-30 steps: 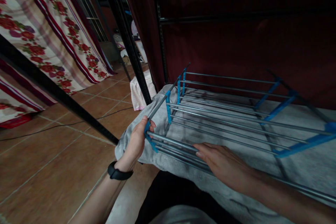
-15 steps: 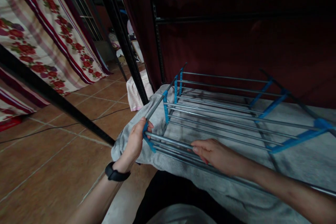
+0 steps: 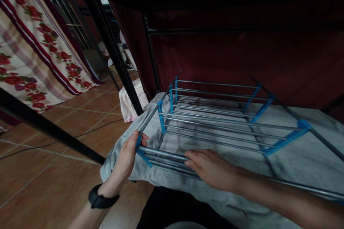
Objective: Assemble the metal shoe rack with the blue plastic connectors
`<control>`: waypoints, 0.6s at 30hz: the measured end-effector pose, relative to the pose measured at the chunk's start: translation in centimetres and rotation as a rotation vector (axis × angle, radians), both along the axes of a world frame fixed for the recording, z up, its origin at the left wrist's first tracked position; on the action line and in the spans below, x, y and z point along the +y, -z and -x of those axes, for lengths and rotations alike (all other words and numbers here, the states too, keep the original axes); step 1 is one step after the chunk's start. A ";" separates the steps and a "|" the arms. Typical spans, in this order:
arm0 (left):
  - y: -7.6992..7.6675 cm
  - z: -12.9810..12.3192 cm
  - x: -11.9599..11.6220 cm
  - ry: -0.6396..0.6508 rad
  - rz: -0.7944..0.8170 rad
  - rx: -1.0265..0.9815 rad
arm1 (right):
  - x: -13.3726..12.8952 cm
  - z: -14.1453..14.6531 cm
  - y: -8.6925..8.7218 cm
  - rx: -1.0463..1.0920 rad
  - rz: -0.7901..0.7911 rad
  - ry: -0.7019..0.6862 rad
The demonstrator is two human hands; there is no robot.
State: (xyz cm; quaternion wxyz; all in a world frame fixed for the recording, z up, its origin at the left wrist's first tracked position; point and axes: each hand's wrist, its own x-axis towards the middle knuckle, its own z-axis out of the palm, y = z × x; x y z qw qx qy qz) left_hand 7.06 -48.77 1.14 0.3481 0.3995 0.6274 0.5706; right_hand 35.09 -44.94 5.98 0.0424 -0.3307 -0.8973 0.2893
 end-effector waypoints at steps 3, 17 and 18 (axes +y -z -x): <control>0.0 -0.1 0.3 -0.035 0.024 -0.008 | 0.4 0.5 0.1 -0.002 0.027 -0.013; -2.6 4.2 3.9 0.026 0.159 -0.452 | 5.8 -1.8 -2.9 0.021 -0.362 0.115; -2.3 4.6 5.5 0.017 0.122 -0.433 | 7.1 -1.4 -2.7 0.005 -0.463 0.147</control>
